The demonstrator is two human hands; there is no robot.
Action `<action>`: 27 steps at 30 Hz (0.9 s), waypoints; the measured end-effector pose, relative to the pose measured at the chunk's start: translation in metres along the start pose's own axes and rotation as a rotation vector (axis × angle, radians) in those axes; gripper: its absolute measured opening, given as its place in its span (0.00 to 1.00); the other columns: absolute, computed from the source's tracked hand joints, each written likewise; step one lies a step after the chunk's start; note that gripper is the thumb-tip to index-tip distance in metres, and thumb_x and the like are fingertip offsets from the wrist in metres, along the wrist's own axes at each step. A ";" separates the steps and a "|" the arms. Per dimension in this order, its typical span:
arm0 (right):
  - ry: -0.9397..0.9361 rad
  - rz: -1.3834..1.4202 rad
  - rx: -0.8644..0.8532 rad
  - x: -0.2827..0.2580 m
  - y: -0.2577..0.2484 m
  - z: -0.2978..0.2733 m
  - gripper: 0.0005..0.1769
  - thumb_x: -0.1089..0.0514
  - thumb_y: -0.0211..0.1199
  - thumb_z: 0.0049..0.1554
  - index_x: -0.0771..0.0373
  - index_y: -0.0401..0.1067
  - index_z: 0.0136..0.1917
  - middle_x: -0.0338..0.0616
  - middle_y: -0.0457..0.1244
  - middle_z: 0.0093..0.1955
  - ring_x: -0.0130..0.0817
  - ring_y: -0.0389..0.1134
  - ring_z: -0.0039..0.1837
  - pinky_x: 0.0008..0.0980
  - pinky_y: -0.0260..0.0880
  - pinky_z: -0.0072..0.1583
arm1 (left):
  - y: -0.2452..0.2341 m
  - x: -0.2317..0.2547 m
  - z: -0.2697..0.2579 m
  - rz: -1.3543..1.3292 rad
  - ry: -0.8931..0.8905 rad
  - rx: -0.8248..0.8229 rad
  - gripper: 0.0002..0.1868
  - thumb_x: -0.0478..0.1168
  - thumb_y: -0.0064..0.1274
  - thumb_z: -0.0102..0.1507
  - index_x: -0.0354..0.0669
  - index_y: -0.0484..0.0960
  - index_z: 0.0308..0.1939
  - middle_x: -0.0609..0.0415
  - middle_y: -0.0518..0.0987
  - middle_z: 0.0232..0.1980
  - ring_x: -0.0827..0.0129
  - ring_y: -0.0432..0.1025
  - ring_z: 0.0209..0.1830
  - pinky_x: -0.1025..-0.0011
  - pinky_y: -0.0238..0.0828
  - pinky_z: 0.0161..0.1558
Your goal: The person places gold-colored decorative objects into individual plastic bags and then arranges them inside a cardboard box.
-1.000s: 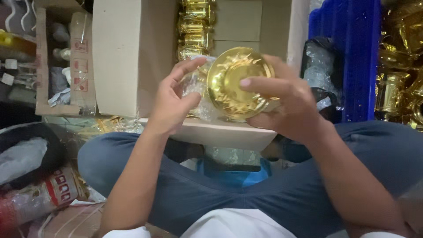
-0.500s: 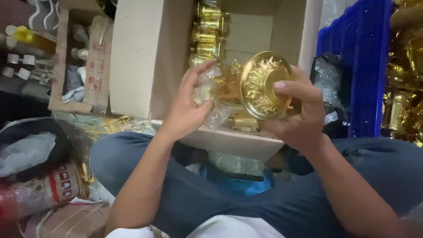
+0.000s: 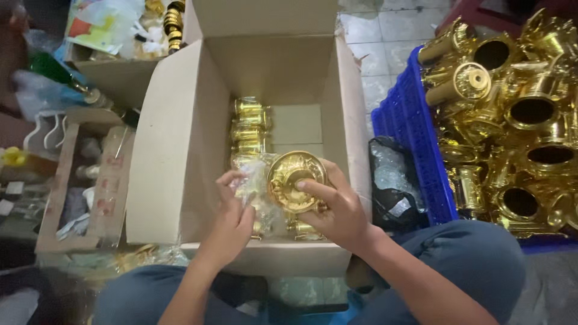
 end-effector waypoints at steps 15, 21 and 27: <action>-0.031 -0.087 -0.080 0.008 -0.028 0.021 0.39 0.62 0.82 0.41 0.49 0.69 0.63 0.72 0.62 0.63 0.61 0.71 0.57 0.55 0.78 0.52 | -0.012 -0.007 0.010 0.651 0.273 0.329 0.33 0.24 0.41 0.60 0.44 0.73 0.69 0.45 0.67 0.74 0.36 0.54 0.76 0.30 0.61 0.64; -0.049 -0.072 -0.415 -0.014 -0.023 0.029 0.33 0.58 0.79 0.45 0.48 0.74 0.63 0.63 0.65 0.59 0.51 0.73 0.53 0.47 0.80 0.50 | -0.019 -0.015 0.018 0.687 0.165 0.306 0.35 0.26 0.42 0.61 0.43 0.66 0.74 0.43 0.65 0.75 0.36 0.53 0.76 0.30 0.60 0.65; -0.045 -0.059 -0.541 -0.033 -0.029 0.029 0.31 0.58 0.79 0.43 0.49 0.78 0.61 0.62 0.65 0.59 0.58 0.72 0.53 0.53 0.76 0.53 | -0.023 -0.011 0.016 0.710 0.076 0.278 0.35 0.29 0.43 0.63 0.44 0.62 0.77 0.45 0.63 0.77 0.38 0.54 0.76 0.32 0.62 0.65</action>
Point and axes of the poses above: each hand's wrist, its own z-axis towards the middle knuckle, its own y-axis out of the palm, x = y × z, the point moved 3 cm from there along z, towards the middle knuckle
